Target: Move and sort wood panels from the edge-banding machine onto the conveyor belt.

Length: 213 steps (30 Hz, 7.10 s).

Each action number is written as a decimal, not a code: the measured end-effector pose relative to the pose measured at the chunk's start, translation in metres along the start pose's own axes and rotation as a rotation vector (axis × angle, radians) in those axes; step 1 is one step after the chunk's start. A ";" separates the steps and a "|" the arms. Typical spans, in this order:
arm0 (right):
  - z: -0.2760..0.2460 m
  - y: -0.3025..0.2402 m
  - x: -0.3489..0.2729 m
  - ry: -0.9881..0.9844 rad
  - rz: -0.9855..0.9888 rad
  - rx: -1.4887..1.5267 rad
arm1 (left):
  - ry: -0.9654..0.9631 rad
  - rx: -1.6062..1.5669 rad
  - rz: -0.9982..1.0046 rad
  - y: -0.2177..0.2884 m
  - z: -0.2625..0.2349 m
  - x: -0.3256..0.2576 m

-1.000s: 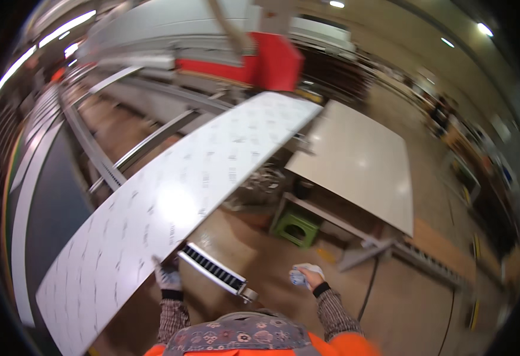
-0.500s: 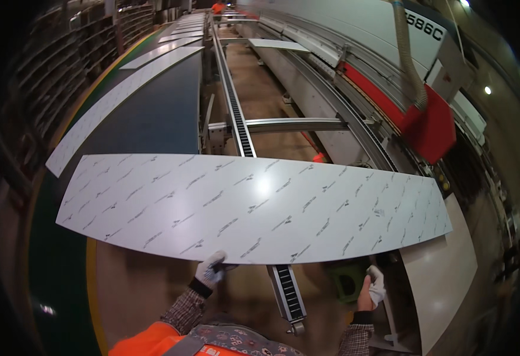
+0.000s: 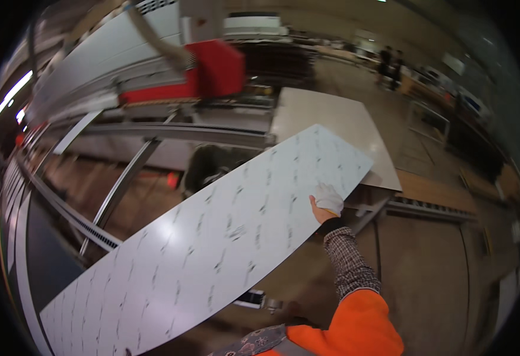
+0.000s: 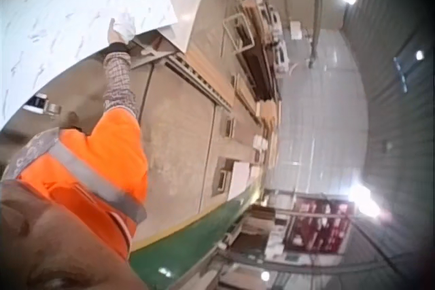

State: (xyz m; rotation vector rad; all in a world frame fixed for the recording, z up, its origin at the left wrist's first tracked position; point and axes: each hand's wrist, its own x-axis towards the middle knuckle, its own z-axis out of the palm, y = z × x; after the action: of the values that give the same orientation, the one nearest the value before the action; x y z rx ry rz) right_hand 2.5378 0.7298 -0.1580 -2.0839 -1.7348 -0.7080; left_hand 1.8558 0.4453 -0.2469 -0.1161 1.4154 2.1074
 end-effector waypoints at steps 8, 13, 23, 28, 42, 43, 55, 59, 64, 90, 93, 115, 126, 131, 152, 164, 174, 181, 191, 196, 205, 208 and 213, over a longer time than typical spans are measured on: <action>0.040 0.189 0.041 0.034 0.322 -0.146 | -0.042 -0.041 0.071 -0.062 0.041 -0.015; 0.061 0.307 0.106 -0.277 0.677 -0.037 | -0.252 -0.099 -0.118 -0.129 0.091 -0.114; 0.105 0.378 0.071 -0.557 0.687 0.517 | -0.672 -0.080 -0.576 -0.222 0.135 -0.276; 0.091 0.380 -0.024 -0.501 0.483 0.649 | -0.785 -0.065 -0.557 -0.218 0.091 -0.313; -0.182 0.317 -0.242 -0.490 0.729 1.278 | -0.871 -0.092 -0.479 -0.162 0.070 -0.327; -0.213 0.307 -0.239 -0.571 0.615 1.255 | -0.861 -0.127 -0.447 -0.143 0.071 -0.332; -0.341 0.251 -0.359 -0.708 0.492 1.744 | -1.293 -0.242 -0.612 -0.110 -0.070 -0.551; -0.309 0.251 -0.460 -1.131 0.502 2.133 | -1.210 -0.056 -0.829 -0.112 -0.168 -0.644; -0.300 0.226 -0.565 -1.514 0.175 1.886 | -0.773 -0.149 -0.870 -0.084 -0.275 -0.688; -0.309 -0.164 -0.671 -2.042 0.218 1.409 | -0.072 -0.350 -0.330 0.042 -0.659 -0.452; -0.301 -0.216 -0.665 -2.068 0.218 1.432 | -0.092 -0.228 -0.385 0.047 -0.653 -0.402; -0.335 -0.727 -0.681 -2.486 -0.153 1.562 | 0.065 0.036 -0.114 0.240 -0.531 -0.023; -0.219 -0.732 -0.632 -2.577 -0.653 1.193 | 0.317 -0.161 0.119 0.195 -0.604 0.027; -0.134 -0.663 -0.556 -2.371 -0.271 1.358 | 0.009 -0.564 0.224 0.138 -0.497 0.039; 0.015 -0.382 -0.194 -1.484 0.330 2.119 | -1.025 0.167 -0.631 -0.082 0.201 0.091; 0.043 -0.335 -0.008 -0.994 0.321 2.020 | -1.478 0.265 -0.904 -0.240 0.575 0.104; 0.094 -0.250 0.032 -0.627 0.740 1.893 | -1.204 0.263 -1.227 -0.461 0.719 0.015; 0.150 -0.165 0.106 -0.662 0.712 1.785 | -1.071 -0.144 -1.139 -0.500 0.753 -0.024; 0.371 -0.140 0.235 -0.438 1.015 2.219 | -1.081 0.200 -1.023 -0.397 0.688 0.100; 0.405 -0.173 0.274 -0.291 1.155 2.504 | -0.969 0.451 -0.850 -0.267 0.616 0.109; 0.315 -0.248 0.246 -0.798 0.801 2.438 | -0.684 -0.190 -0.491 -0.160 0.482 0.149; 0.291 -0.255 0.213 -0.818 0.841 2.382 | -0.721 -0.186 -0.431 -0.117 0.469 0.129; 0.334 -0.243 0.243 -1.012 0.615 2.494 | -0.689 -0.294 -0.192 -0.163 0.436 0.059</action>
State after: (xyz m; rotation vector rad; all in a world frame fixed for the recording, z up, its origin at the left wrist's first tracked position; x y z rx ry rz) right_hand 2.3848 1.1598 -0.3066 -0.5093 -0.5684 1.9080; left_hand 1.9984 0.8910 -0.2157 0.3202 0.6613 1.9103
